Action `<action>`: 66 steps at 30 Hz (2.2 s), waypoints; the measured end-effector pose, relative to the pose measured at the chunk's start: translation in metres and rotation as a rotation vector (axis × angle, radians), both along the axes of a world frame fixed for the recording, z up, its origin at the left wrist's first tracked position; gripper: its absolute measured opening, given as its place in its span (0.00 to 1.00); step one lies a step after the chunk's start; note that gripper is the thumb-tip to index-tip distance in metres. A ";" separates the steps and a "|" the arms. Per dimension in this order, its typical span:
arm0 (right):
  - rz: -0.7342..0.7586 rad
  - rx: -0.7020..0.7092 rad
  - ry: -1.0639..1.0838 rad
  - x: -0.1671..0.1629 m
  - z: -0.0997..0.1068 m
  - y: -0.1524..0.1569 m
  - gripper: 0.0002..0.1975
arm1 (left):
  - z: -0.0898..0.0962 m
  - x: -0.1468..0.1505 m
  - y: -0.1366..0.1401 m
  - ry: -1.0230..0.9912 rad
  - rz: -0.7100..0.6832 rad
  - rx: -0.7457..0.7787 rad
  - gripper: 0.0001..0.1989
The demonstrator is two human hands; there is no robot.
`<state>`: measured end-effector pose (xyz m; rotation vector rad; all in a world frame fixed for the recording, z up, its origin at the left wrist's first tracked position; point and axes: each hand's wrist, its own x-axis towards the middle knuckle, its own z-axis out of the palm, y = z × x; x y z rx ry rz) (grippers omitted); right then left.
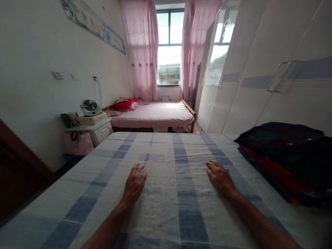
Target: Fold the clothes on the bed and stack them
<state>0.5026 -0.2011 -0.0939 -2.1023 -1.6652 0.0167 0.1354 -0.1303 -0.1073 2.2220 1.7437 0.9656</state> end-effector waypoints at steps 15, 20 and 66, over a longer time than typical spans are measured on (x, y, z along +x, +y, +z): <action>0.008 0.037 -0.013 0.002 -0.001 0.000 0.19 | 0.001 0.005 -0.009 0.187 -0.057 0.009 0.20; 0.022 0.032 0.016 0.000 0.004 -0.002 0.19 | -0.002 0.001 -0.006 0.239 -0.073 0.028 0.22; -0.804 0.190 -0.356 0.221 0.097 -0.041 0.20 | 0.004 0.003 -0.009 0.326 -0.081 0.002 0.22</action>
